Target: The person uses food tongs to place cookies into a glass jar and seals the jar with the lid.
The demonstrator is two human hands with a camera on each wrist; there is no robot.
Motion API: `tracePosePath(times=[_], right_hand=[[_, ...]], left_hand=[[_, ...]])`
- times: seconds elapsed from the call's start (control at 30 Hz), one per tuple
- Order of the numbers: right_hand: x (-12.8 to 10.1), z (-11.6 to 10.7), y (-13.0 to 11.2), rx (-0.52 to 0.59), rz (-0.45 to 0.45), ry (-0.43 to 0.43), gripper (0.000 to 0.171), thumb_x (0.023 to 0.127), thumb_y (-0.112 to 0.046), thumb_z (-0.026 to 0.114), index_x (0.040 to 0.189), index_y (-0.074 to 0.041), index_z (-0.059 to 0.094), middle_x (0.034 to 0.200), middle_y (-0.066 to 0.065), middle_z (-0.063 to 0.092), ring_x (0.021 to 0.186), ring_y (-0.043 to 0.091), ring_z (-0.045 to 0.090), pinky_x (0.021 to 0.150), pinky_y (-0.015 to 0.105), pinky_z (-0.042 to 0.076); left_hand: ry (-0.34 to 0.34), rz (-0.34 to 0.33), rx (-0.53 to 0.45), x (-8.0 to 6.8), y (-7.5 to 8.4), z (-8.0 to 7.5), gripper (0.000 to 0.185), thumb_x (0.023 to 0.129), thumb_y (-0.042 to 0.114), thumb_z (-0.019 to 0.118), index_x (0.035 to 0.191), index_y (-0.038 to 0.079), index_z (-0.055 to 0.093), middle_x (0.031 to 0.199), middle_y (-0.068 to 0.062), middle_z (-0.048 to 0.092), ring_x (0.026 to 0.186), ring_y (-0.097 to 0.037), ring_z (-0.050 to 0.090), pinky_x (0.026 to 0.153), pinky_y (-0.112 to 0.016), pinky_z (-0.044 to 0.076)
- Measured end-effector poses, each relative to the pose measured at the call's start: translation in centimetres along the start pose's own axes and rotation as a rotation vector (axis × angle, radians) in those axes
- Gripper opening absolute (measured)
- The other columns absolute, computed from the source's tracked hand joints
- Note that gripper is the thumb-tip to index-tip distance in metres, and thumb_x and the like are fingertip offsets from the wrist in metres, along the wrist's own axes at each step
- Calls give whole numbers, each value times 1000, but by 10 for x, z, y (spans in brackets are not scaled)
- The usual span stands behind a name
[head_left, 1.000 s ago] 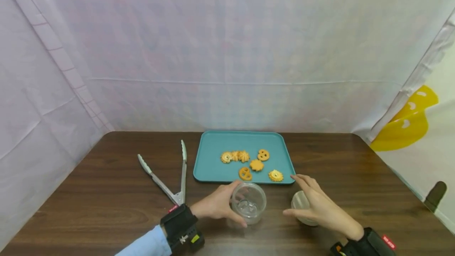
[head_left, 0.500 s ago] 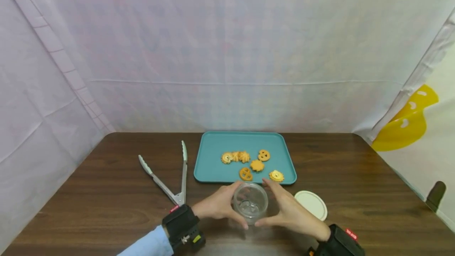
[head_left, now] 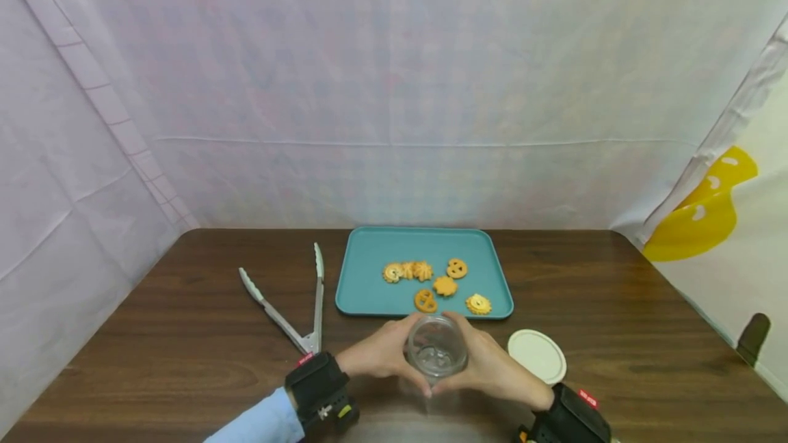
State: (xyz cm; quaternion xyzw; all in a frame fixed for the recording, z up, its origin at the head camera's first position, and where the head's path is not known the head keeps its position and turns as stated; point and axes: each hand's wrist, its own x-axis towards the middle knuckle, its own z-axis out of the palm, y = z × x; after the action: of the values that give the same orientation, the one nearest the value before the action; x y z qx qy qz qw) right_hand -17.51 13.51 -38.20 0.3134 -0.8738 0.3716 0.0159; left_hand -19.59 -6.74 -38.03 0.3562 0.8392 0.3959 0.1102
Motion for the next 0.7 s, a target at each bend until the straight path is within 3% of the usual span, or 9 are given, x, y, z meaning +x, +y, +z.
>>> tracePosePath(times=[0.3,0.37,0.47,0.6,0.7], right_hand=[[0,0,2,20,23,-19,83,56,-42,80,122,-13,39,110,4,58,97,20,56,79,33,45],[1,0,2,29,29,-27,82,57,-41,80,122,-13,39,110,4,58,97,20,56,79,33,45],[1,0,2,42,33,-38,82,58,-40,80,123,-12,39,111,4,57,98,20,55,80,33,44],[1,-1,2,40,19,-38,81,59,-41,79,123,-11,39,110,4,58,98,21,56,80,34,45],[0,-1,2,29,11,-33,81,59,-43,79,122,-11,39,109,4,58,97,21,56,80,35,45]], left_hand=[[-41,25,43,-1,-2,-2,86,51,17,86,124,6,41,118,-9,54,109,-21,50,90,-24,39],[-47,24,18,-2,-3,-3,86,52,17,85,124,5,41,120,-9,53,110,-22,50,91,-24,40],[-65,-18,-111,-6,-4,-9,83,57,12,83,127,3,39,124,-12,49,113,-25,49,90,-23,41],[-34,-90,-236,-14,-6,-23,72,68,13,77,128,-2,39,128,-18,44,115,-33,46,90,-27,42],[41,-118,-197,-25,-10,-38,66,76,23,70,129,-2,39,130,-22,41,116,-36,43,91,-35,41]])
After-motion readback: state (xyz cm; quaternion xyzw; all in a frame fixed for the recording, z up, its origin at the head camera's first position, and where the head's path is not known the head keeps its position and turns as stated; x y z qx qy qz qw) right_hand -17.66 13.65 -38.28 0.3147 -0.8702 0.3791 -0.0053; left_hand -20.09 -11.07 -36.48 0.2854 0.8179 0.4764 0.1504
